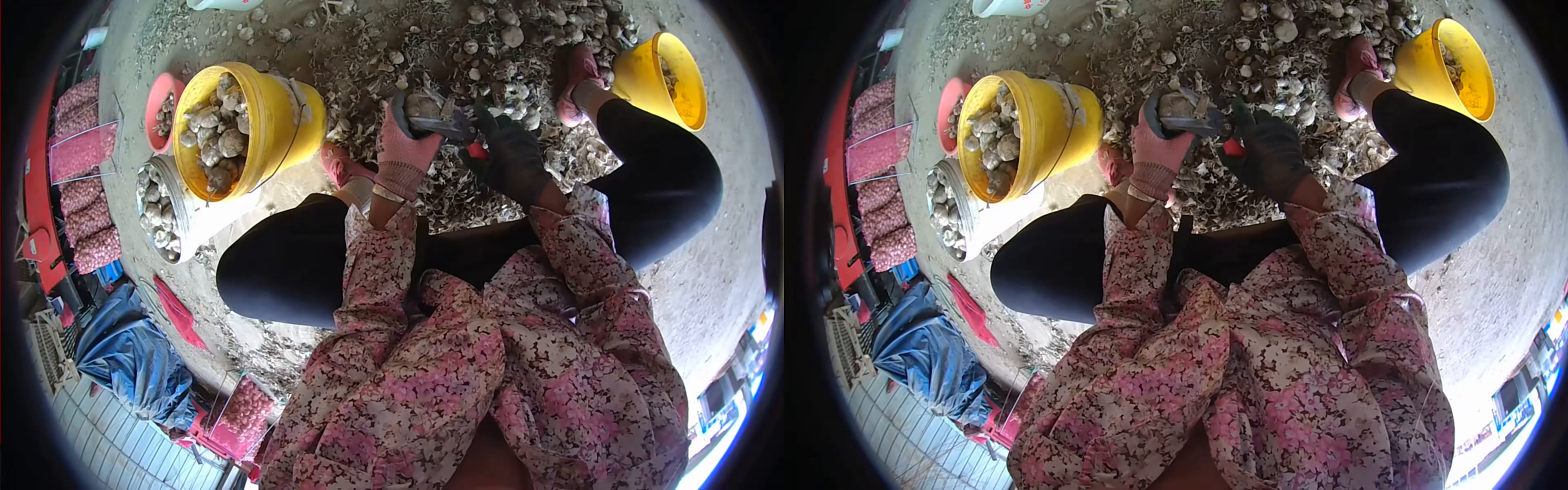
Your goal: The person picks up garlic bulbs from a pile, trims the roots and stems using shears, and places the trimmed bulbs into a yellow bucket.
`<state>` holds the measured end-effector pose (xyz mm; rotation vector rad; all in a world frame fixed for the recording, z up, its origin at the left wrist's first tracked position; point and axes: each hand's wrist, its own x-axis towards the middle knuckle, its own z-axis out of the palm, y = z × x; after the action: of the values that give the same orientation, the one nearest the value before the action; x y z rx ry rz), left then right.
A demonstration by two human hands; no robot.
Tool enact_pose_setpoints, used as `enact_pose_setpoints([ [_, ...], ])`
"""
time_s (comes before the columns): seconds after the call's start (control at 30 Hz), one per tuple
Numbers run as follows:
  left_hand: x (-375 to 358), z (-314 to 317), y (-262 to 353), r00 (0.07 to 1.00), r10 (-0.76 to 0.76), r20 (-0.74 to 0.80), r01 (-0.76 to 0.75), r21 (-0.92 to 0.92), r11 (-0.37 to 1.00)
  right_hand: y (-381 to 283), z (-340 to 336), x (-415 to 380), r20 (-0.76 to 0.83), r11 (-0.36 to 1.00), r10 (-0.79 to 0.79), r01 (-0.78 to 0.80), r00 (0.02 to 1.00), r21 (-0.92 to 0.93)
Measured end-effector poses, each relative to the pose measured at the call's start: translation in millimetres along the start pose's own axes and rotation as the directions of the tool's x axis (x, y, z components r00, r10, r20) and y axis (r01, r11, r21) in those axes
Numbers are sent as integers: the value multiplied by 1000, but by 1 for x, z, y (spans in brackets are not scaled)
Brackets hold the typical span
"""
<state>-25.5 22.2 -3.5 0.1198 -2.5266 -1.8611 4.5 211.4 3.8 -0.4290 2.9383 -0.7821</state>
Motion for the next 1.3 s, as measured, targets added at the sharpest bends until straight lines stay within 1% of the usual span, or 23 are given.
enact_pose_setpoints([
  [0.07,-2,0,-4,995,38,98,-43,49,998,1,7,-4,39,999,39,-40,998,29],
  [0.3,-13,6,-20,995,-25,97,0,250,968,24,29,-7,340,966,135,-201,931,165],
  [0.37,-13,4,-20,986,-51,160,45,36,998,34,32,-1,330,966,146,-206,933,156],
  [0.4,-14,4,-19,985,-44,168,38,40,998,38,33,4,315,970,147,-199,938,142],
  [0.47,-12,2,-18,979,162,124,-166,26,986,48,47,7,246,971,146,-186,958,148],
  [0.5,-9,-1,-15,976,176,125,-181,26,983,53,57,5,183,974,144,-172,973,149],
  [0.57,-6,-21,-5,997,23,-71,-45,-325,945,61,79,-9,182,943,204,-243,962,227],
  [0.63,9,-71,-6,917,304,-258,-291,86,953,72,97,-16,186,901,276,-322,943,290],
  [0.67,27,-106,-5,907,387,-166,-406,-593,696,78,105,-19,261,782,399,-475,879,404],
  [0.7,41,-127,3,855,496,-154,-229,-969,95,83,118,-23,351,623,493,-605,796,496],
  [0.73,33,-129,21,933,249,-259,-269,-963,4,103,142,-27,321,479,531,-590,785,650],
  [0.77,25,-131,36,944,-19,-328,-329,-942,-73,112,134,-23,317,483,529,-587,787,650],
  [0.8,26,-138,17,954,-107,-281,-289,-955,-67,122,126,-16,420,861,394,-488,818,141],
  [0.83,27,-135,-3,955,-101,-280,-287,-955,-67,136,119,-9,560,920,323,-115,763,-374],
  [0.87,27,-127,-22,955,-131,-268,-256,-962,99,184,175,-15,488,892,437,-294,756,-343],
  [0.9,27,-118,-31,951,-167,-259,-211,-942,260,203,204,-14,488,890,441,-300,753,-342],
  [0.97,22,-85,-25,884,-415,-216,-95,-951,293,228,231,-10,683,927,374,-284,628,-247],
  [1.0,22,-78,-41,863,-479,-162,-46,-969,244,171,164,-9,666,906,267,55,696,-421],
  [1.07,23,-70,-56,878,-470,-90,33,-968,248,132,158,24,632,959,261,-121,730,-256],
  [1.13,22,-62,-72,876,-481,-31,103,-963,249,120,202,42,243,985,125,-151,962,89],
  [1.17,25,-57,-91,876,-482,-32,106,-961,255,109,205,51,244,984,126,-153,962,96],
  [1.23,35,-51,-120,896,-427,120,324,-835,446,83,204,70,389,741,427,-562,817,368],
  [1.3,38,-42,-115,857,-510,78,367,-787,496,60,192,85,604,280,573,-824,555,492],
])
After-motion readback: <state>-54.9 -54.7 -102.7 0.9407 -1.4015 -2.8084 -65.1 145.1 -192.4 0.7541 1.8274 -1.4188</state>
